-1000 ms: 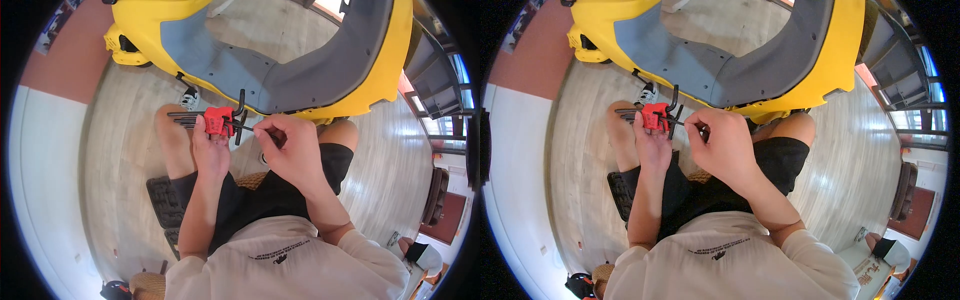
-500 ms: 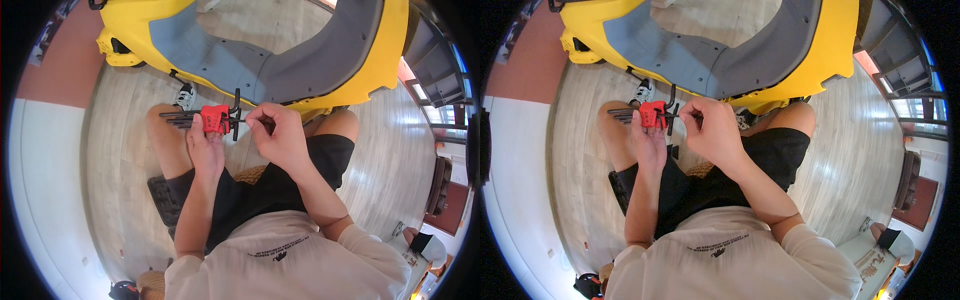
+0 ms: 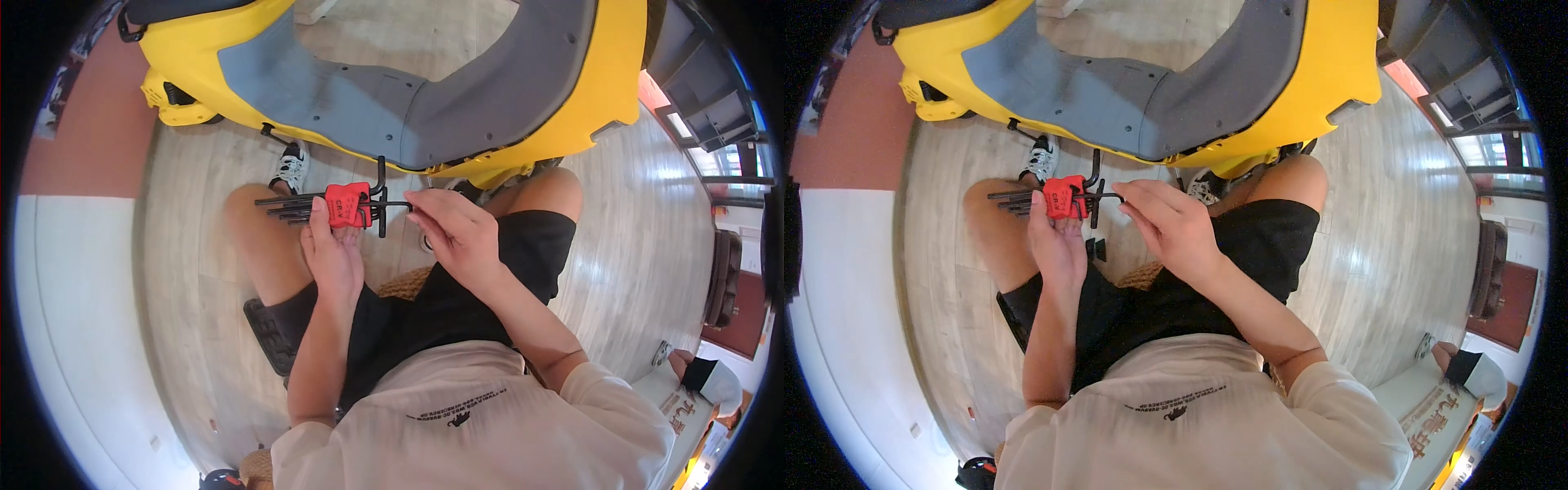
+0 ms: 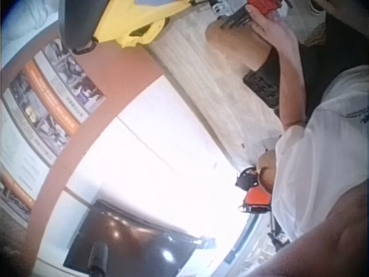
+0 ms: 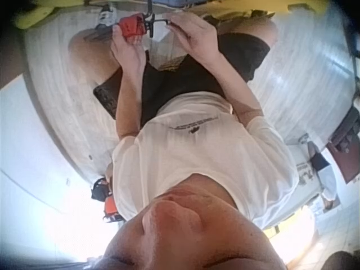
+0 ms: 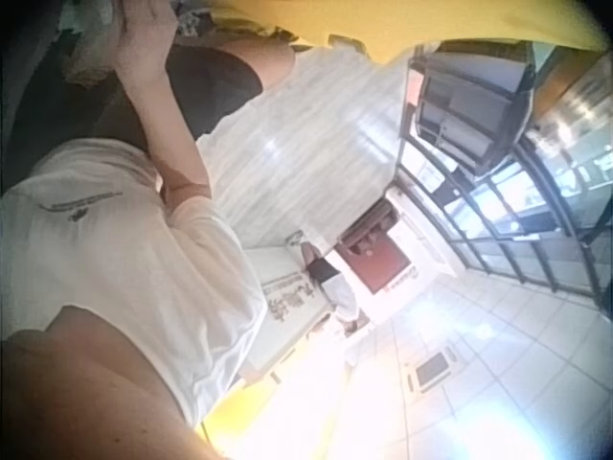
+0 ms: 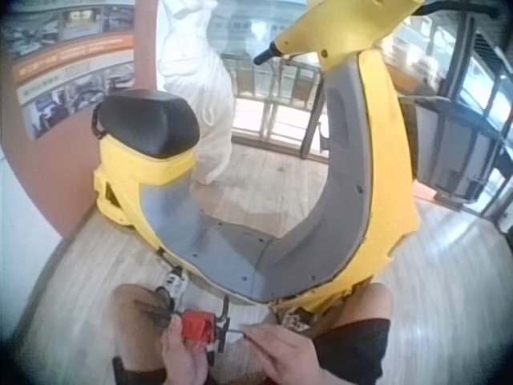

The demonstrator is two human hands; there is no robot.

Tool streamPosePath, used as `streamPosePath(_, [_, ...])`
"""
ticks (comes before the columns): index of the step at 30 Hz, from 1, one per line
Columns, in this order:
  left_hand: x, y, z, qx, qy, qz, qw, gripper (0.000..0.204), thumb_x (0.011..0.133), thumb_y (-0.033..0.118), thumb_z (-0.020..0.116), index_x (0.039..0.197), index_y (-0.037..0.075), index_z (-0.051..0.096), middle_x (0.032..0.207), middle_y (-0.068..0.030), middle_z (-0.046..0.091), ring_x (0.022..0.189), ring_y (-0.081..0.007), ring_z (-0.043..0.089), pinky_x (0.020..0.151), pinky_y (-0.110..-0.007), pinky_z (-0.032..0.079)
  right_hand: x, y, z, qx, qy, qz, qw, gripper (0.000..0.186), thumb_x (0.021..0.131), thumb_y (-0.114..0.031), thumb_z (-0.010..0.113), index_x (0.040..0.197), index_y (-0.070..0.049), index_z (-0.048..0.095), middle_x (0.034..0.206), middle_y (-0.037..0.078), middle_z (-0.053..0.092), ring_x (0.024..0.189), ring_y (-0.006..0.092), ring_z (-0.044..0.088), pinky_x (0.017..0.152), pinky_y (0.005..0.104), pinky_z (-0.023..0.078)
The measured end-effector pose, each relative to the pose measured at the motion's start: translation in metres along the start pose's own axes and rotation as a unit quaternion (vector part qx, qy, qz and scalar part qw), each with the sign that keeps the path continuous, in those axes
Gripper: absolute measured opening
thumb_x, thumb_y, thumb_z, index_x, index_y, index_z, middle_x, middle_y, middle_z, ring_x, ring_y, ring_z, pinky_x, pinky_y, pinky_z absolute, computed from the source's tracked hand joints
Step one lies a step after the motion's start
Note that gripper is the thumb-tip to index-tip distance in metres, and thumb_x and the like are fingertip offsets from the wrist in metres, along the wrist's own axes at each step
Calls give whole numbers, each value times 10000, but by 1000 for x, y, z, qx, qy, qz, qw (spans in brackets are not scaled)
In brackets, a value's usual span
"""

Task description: Using hex keys to tighten or loosen bolts on the body panels and frame of a yellow electric scooter.

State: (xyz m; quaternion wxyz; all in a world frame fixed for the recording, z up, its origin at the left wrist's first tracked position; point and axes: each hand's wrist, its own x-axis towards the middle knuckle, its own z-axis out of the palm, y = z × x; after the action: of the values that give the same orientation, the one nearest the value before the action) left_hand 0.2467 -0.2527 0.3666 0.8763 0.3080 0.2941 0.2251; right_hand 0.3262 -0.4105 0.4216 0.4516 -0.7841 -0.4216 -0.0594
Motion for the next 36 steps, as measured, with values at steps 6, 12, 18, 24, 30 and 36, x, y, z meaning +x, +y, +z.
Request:
streamPosePath(6, [0,0,-1,-8,9,-15,1000,340,983,355,503,1098,43,571,1033,-66,631,919,-167,605,822,-314,478,-6,11,-1,-28,-49,-47,997,398,739,5,727,1125,-45,645,978,97,613,790,248,623,653,316,516])
streamPosePath(12, [-1,-2,-2,-3,15,-58,998,306,978,331,519,1072,45,574,1018,-61,632,918,-159,610,819,-301,480,-9,13,-1,-33,-56,-62,996,395,750,-22,711,1138,-53,642,937,102,596,820,259,616,678,334,512])
streamPosePath(18, [-2,-7,-1,39,-17,-53,998,283,983,329,513,967,62,602,837,-3,619,680,-70,538,590,-224,398,2,9,3,101,12,113,988,183,743,-47,749,918,-12,704,768,97,639,660,236,613,613,302,490])
streamPosePath(24, [-7,-5,11,61,-14,-43,997,272,970,324,546,861,78,590,712,34,550,564,-34,424,508,-213,308,5,3,10,173,20,184,967,185,671,-67,811,820,-14,717,695,77,644,633,195,609,595,280,479])
streamPosePath(30, [-10,-6,13,97,-22,-103,990,272,962,314,565,855,67,600,694,27,546,541,-32,414,486,-209,295,18,6,16,80,16,33,996,242,591,-72,834,807,-52,728,896,102,662,687,200,595,643,305,492])
streamPosePath(36, [-5,-11,2,103,-34,-111,988,298,947,309,589,825,39,622,656,21,548,509,-37,383,469,-219,277,28,14,13,132,-94,119,980,283,641,-111,808,901,-48,715,982,112,670,806,238,650,738,342,520])
